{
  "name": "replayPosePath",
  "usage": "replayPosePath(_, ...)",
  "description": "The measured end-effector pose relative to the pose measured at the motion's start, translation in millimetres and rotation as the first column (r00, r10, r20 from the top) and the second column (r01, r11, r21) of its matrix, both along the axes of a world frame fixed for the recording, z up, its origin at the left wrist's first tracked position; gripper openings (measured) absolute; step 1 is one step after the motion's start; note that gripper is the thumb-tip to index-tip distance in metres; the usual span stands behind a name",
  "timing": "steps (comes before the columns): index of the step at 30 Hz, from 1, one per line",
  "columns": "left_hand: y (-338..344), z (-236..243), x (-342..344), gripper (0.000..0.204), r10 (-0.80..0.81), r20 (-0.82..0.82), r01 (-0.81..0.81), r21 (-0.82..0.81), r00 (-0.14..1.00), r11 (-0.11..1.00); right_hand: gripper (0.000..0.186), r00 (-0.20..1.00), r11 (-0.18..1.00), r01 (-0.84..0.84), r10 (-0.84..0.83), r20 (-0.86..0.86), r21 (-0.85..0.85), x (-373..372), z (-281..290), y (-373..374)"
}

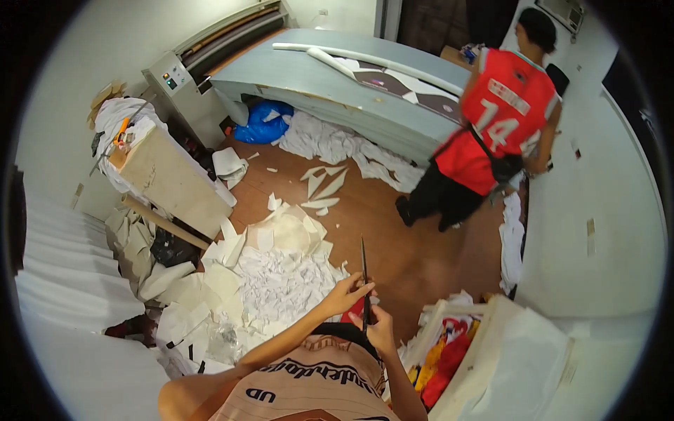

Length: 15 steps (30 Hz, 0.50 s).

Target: Cutting out printed garment pieces from a roll of fabric using scissors.

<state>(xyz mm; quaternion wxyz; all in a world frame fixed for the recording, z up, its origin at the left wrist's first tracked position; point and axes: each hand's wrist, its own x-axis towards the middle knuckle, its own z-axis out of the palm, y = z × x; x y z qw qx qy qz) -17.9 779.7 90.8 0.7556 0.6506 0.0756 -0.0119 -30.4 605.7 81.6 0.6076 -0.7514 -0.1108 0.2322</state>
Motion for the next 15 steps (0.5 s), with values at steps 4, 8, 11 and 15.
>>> replayPosePath(4, 82.2, -17.9, 69.4, 0.045, -0.031, -0.109, 0.047, 0.142, 0.994, 0.989, 0.028, 0.992, 0.996, -0.008, 0.019, -0.124, 0.089, 73.3, -11.8, 49.4)
replayPosePath(8, 259.7, -40.0, 156.2, 0.041, 0.382, 0.001, -0.380, 0.090, 0.924, 0.921, 0.035, 0.984, 0.995, 0.004, 0.014, -0.179, 0.099, 215.4, -9.9, 172.8)
replayPosePath(11, 406.2, -42.8, 193.7, 0.037, 0.484, -0.074, -0.407, 0.442, 0.872, 0.800, 0.030, 0.974, 0.996, -0.032, 0.050, -0.219, 0.087, 323.4, 13.9, 260.0)
replayPosePath(15, 527.1, -36.4, 232.5, 0.037, 0.680, 0.040, -0.592, 0.529, 0.733, 0.608, 0.026, 0.983, 0.980, 0.013, 0.024, -0.185, 0.196, 459.3, 38.8, 389.6)
